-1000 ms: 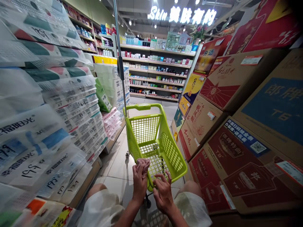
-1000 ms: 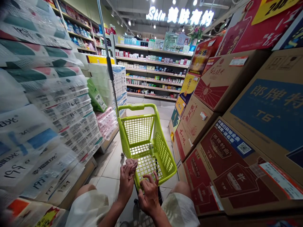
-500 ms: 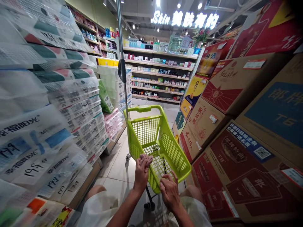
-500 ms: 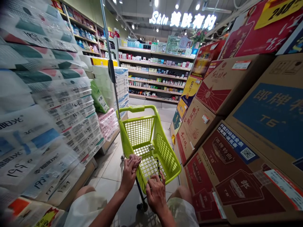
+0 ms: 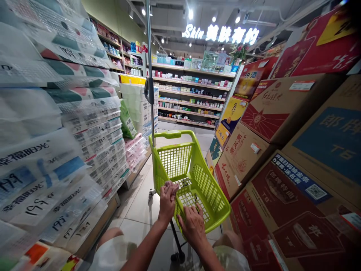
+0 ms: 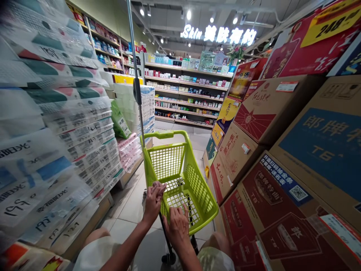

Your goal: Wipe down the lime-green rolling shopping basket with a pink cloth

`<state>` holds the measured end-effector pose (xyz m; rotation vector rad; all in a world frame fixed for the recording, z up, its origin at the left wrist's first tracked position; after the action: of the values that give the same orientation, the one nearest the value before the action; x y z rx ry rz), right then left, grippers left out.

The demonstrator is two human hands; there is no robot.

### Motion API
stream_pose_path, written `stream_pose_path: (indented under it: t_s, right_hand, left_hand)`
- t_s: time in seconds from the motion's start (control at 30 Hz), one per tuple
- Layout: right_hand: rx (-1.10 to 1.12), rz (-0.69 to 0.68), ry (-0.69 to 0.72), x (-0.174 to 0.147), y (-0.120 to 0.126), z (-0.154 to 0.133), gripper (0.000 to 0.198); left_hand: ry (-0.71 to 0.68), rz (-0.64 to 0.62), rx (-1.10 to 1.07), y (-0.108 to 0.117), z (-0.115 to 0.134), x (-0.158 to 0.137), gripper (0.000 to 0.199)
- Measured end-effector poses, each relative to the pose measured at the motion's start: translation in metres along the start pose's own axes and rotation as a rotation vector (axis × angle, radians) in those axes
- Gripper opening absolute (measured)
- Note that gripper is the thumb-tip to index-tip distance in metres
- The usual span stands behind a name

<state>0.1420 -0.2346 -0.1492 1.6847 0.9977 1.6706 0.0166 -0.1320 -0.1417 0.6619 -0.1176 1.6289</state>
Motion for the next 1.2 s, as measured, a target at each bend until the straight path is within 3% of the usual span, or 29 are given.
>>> stream_pose_path:
  t_s: [0.1,0.2,0.3,0.37,0.47,0.57,0.63,0.7,0.83,0.9,0.97,1.1,1.2]
  right_hand:
    - [0.008,-0.013,0.022,0.012,-0.008,-0.001,0.015]
    - [0.03,-0.012,0.022,0.016,-0.007,0.0,0.024]
    - [0.05,-0.019,0.034,0.014,-0.002,0.003,0.027]
    - [0.053,-0.024,0.04,0.014,-0.001,0.004,0.025]
    - [0.053,-0.016,0.033,0.021,-0.006,0.003,0.011]
    - [0.046,-0.021,0.069,0.03,-0.014,0.0,0.025]
    - [0.056,-0.039,0.107,0.033,-0.018,0.0,0.021]
    - [0.072,-0.057,0.111,0.034,-0.017,0.003,0.014]
    - [0.095,-0.081,0.082,0.033,-0.008,0.007,0.014]
    - [0.102,-0.085,0.078,0.033,-0.007,0.005,0.019]
    - [0.103,-0.082,0.072,0.036,-0.009,0.002,0.029]
    - [0.115,-0.083,0.091,0.041,-0.017,-0.002,0.046]
    - [0.122,-0.101,0.136,0.046,-0.02,0.0,0.05]
  left_hand:
    - [0.0,-0.056,-0.028,-0.001,0.0,-0.004,0.043]
    - [0.047,-0.056,0.001,0.014,0.001,0.051,0.041]
    - [0.123,0.046,0.021,0.033,-0.002,0.115,0.039]
    - [0.132,0.104,0.014,0.037,-0.004,0.131,0.037]
    - [0.09,0.106,-0.002,0.028,-0.008,0.097,0.039]
    - [0.025,0.051,-0.011,0.011,-0.012,0.038,0.042]
    - [-0.003,0.001,-0.013,0.007,-0.013,0.024,0.041]
    - [-0.011,-0.011,-0.002,0.012,-0.01,0.043,0.042]
    - [0.027,0.092,0.056,0.033,-0.004,0.125,0.041]
    - [0.028,0.134,0.065,0.035,-0.004,0.143,0.038]
    - [0.023,0.135,0.05,0.03,-0.007,0.129,0.038]
    - [-0.035,0.075,0.041,0.014,-0.018,0.061,0.038]
    - [-0.083,0.055,0.078,0.017,-0.02,0.061,0.034]
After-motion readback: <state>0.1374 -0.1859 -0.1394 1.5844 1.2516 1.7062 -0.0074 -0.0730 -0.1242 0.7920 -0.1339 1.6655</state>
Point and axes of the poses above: each hand's wrist, its own x-axis towards the middle knuckle, its own y-axis out of the back of the hand, z = x × y, the point moved 3 cm from there along x, towards the middle knuckle, and after that the axes turned 10 degrees about -x, right-handed, at the moved point
